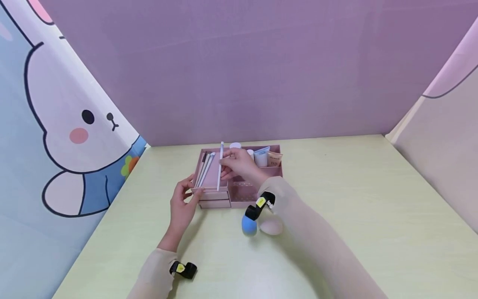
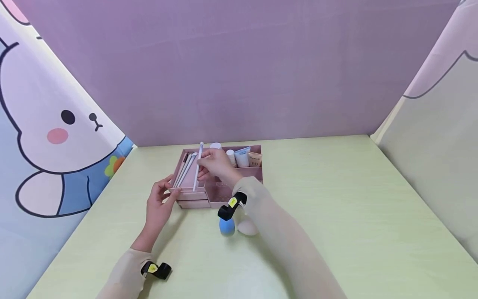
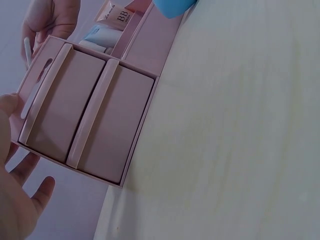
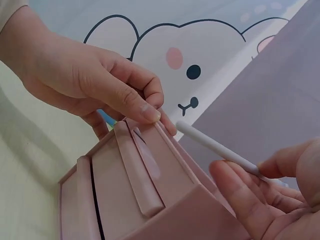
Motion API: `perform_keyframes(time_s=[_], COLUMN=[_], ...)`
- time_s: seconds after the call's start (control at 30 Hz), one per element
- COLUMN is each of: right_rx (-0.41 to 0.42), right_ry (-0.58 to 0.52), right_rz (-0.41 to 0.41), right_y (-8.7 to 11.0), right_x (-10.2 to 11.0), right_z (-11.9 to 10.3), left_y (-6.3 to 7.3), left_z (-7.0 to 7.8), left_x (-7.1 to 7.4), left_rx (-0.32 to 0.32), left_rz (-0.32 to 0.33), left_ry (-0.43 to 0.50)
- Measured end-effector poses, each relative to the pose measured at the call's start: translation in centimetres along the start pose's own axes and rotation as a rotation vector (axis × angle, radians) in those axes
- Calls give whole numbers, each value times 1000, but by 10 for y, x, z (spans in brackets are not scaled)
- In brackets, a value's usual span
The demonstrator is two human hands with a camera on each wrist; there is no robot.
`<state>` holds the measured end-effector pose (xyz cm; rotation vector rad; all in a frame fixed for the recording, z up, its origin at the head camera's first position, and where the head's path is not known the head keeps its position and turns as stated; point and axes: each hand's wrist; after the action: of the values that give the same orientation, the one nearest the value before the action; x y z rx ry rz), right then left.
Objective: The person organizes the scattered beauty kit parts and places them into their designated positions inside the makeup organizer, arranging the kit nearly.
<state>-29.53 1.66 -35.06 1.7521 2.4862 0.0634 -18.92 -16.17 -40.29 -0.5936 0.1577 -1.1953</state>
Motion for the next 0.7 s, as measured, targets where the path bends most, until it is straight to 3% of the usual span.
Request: perform_keyframes(time_s=[0.3, 0.7], right_rx=[14, -70], right_ry=[-30, 54], right_rz=[80, 9], right_y=[-12, -19], right_x=[-9, -9], right_z=[1, -2], left_y=[1, 1], left_z=[-1, 1], left_x=[0, -1], left_rx=[12, -21], left_rz=[2, 12], left_ry=[-1, -7])
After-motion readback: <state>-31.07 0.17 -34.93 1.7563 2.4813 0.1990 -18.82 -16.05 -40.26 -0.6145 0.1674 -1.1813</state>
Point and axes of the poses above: each hand's wrist, its own y-axis away from the middle knuckle, its own x-axis out of the back of the hand, z = x × y, and after that the axes turned 3 degrees about z, right-handed
